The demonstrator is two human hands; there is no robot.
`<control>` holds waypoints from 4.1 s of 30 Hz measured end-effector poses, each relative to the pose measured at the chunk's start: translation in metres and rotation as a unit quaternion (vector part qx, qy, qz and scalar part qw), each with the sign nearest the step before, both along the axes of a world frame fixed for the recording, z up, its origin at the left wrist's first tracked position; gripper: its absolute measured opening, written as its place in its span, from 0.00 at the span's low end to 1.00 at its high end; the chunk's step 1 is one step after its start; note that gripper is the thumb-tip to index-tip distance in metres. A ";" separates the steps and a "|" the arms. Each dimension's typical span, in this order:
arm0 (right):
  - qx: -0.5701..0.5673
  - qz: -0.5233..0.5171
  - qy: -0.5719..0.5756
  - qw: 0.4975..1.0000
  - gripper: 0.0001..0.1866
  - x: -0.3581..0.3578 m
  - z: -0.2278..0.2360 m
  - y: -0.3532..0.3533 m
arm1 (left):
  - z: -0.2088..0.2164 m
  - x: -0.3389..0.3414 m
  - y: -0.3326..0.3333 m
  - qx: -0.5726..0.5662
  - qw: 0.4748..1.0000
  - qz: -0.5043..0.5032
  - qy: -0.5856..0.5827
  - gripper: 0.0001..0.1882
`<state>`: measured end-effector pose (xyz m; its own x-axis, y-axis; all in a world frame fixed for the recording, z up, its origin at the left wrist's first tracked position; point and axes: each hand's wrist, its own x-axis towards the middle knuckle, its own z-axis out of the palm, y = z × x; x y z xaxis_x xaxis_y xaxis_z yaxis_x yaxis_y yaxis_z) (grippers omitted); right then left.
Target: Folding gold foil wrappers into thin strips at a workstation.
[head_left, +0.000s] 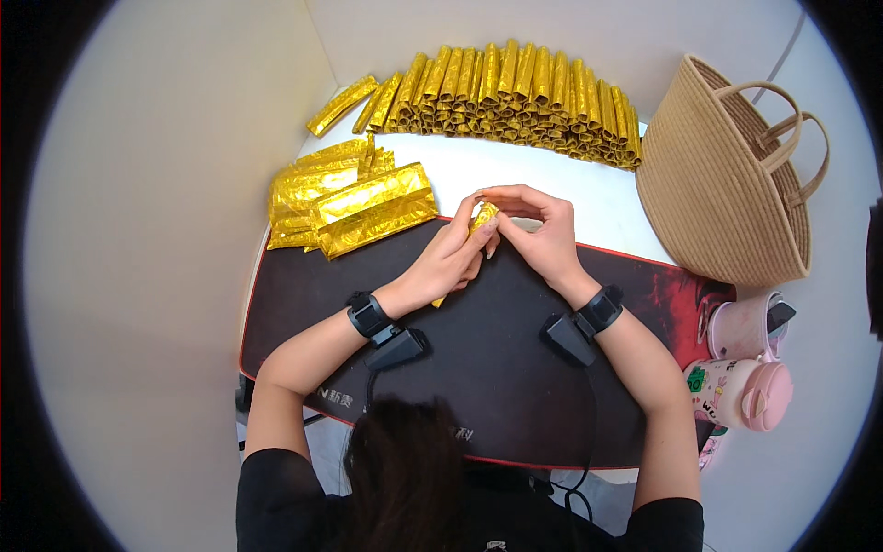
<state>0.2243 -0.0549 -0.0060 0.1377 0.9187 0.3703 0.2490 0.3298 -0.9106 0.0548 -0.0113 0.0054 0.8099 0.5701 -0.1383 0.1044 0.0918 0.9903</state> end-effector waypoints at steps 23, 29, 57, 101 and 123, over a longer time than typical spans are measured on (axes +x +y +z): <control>-0.220 0.208 0.019 0.953 0.10 0.033 0.015 0.007 | 0.020 -0.017 0.027 0.152 0.952 -0.181 0.192 0.30; -0.255 0.233 0.045 0.937 0.11 0.036 0.019 0.006 | 0.023 -0.018 0.030 0.099 0.953 -0.228 0.173 0.21; 0.154 0.006 -0.267 0.951 0.05 0.026 0.030 0.000 | 0.015 -0.024 0.040 -0.046 0.974 -0.206 0.087 0.14; -0.170 0.216 0.089 0.957 0.12 0.042 0.003 0.012 | 0.012 -0.028 0.044 -0.019 0.977 -0.208 0.042 0.26; -0.170 0.185 -0.070 0.965 0.11 0.032 0.026 0.006 | 0.013 -0.030 0.042 0.024 0.963 -0.240 0.118 0.28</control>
<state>0.2563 -0.0491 0.0205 -0.2519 0.9673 0.0303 0.3004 0.1080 -0.9477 0.0245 0.0305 0.0187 0.9311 0.1480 -0.3333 0.3459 -0.0692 0.9357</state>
